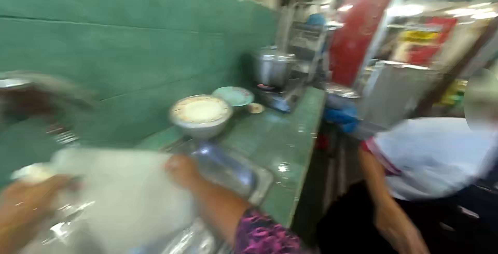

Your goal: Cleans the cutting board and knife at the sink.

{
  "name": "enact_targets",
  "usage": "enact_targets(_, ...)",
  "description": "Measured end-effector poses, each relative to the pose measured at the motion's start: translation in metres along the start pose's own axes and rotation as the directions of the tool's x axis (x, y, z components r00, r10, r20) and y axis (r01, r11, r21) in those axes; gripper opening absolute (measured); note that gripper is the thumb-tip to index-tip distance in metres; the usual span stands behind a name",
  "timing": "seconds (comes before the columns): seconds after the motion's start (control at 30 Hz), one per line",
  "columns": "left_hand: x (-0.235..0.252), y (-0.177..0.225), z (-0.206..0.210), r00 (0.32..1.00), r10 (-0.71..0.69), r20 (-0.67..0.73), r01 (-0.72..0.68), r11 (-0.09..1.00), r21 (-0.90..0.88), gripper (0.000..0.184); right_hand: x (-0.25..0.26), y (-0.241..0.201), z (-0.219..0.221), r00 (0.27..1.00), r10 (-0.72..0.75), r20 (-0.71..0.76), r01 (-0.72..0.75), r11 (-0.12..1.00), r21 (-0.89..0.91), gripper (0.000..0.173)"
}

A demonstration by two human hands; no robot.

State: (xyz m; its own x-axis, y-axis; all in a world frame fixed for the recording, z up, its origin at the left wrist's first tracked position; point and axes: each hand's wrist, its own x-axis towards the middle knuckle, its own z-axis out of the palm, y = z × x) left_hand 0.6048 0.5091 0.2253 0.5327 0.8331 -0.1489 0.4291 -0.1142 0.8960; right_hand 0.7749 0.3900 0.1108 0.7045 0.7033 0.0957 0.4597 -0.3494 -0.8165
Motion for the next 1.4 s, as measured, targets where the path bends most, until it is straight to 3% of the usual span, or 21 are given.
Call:
enact_targets(0.07, 0.037, -0.051, -0.012, 0.992, -0.007, -0.124, -0.018, 0.980, -0.199, 0.038, 0.006, -0.019, 0.007, 1.000, -0.018, -0.008, 0.018, 0.999, -0.034, 0.053)
enact_targets(0.2, 0.032, -0.095, -0.025, 0.976, -0.132, -0.173, 0.042, 0.895, -0.444, 0.033, 0.007, -0.035, 0.045, 0.991, -0.133, -0.004, 0.131, 0.978, -0.164, 0.076)
enact_targets(0.3, 0.011, -0.109, -0.030, 0.979, -0.161, -0.121, 0.061, 0.811, -0.582, 0.030, -0.006, -0.059, 0.079, 0.990, -0.135, 0.039, 0.140, 0.971, -0.195, 0.080)
enact_targets(0.37, -0.002, -0.118, -0.029, 0.982, -0.165, -0.091, 0.068, 0.762, -0.644, 0.029, -0.015, -0.071, 0.112, 0.963, -0.265, 0.051, 0.270, 0.938, -0.220, 0.076)
enact_targets(0.5, -0.020, -0.130, -0.033, 0.953, -0.241, -0.184, 0.036, 0.692, -0.721, 0.026, -0.011, -0.091, 0.142, 0.907, -0.360, 0.216, 0.415, 0.851, -0.321, 0.075)
enact_targets(0.6, -0.030, -0.139, -0.046, 0.923, -0.272, -0.272, -0.019, 0.674, -0.738, 0.022, 0.024, -0.080, 0.133, 0.940, -0.298, 0.166, 0.339, 0.865, -0.369, 0.079)
enact_targets(0.7, -0.037, -0.151, -0.056, 0.920, -0.270, -0.284, -0.038, 0.659, -0.751, 0.024, 0.046, -0.066, 0.110, 0.985, -0.168, 0.023, 0.164, 0.905, -0.393, 0.077)
enact_targets(0.8, -0.036, -0.150, -0.051, 0.921, -0.289, -0.260, -0.002, 0.665, -0.747, 0.024, 0.029, -0.075, 0.110, 0.999, -0.001, -0.042, -0.016, 0.917, -0.398, 0.076)
enact_targets(0.93, -0.021, -0.142, -0.030, 0.922, -0.286, -0.260, 0.029, 0.723, -0.691, 0.027, -0.030, -0.090, 0.158, 0.969, -0.243, 0.054, 0.244, 0.889, -0.387, 0.075)
enact_targets(1.0, -0.015, -0.136, -0.025, 0.926, -0.280, -0.254, 0.048, 0.754, -0.655, 0.027, -0.038, -0.089, 0.160, 0.956, -0.270, 0.116, 0.294, 0.881, -0.371, 0.072)
enact_targets(1.07, -0.015, -0.126, -0.024, 0.934, -0.272, -0.232, 0.068, 0.771, -0.633, 0.024, -0.030, -0.068, 0.144, 0.978, -0.202, 0.055, 0.207, 0.903, -0.376, 0.071)
enact_targets(1.13, -0.012, -0.116, -0.026, 0.936, -0.273, -0.221, 0.083, 0.784, -0.616, 0.021, -0.014, -0.029, 0.111, 0.998, -0.008, -0.062, -0.017, 0.920, -0.393, 0.081)
enact_targets(1.2, -0.006, -0.112, -0.032, 0.945, -0.247, -0.215, 0.070, 0.794, -0.604, 0.019, 0.001, 0.010, 0.064, 0.958, 0.278, -0.065, -0.286, 0.924, -0.253, 0.088)
enact_targets(1.23, -0.002, -0.112, -0.034, 0.955, -0.218, -0.202, 0.054, 0.796, -0.602, 0.019, 0.003, 0.028, 0.043, 0.936, 0.350, -0.026, -0.350, 0.928, -0.131, 0.085)
enact_targets(1.33, 0.016, -0.116, -0.029, 0.985, -0.091, -0.147, -0.013, 0.808, -0.590, 0.020, -0.012, 0.063, -0.001, 0.920, 0.329, 0.214, -0.390, 0.830, 0.398, 0.053)
enact_targets(1.4, 0.025, -0.111, -0.020, 0.992, -0.035, -0.123, -0.036, 0.849, -0.528, 0.026, -0.025, 0.067, -0.022, 0.912, 0.312, 0.265, -0.409, 0.725, 0.554, 0.040)
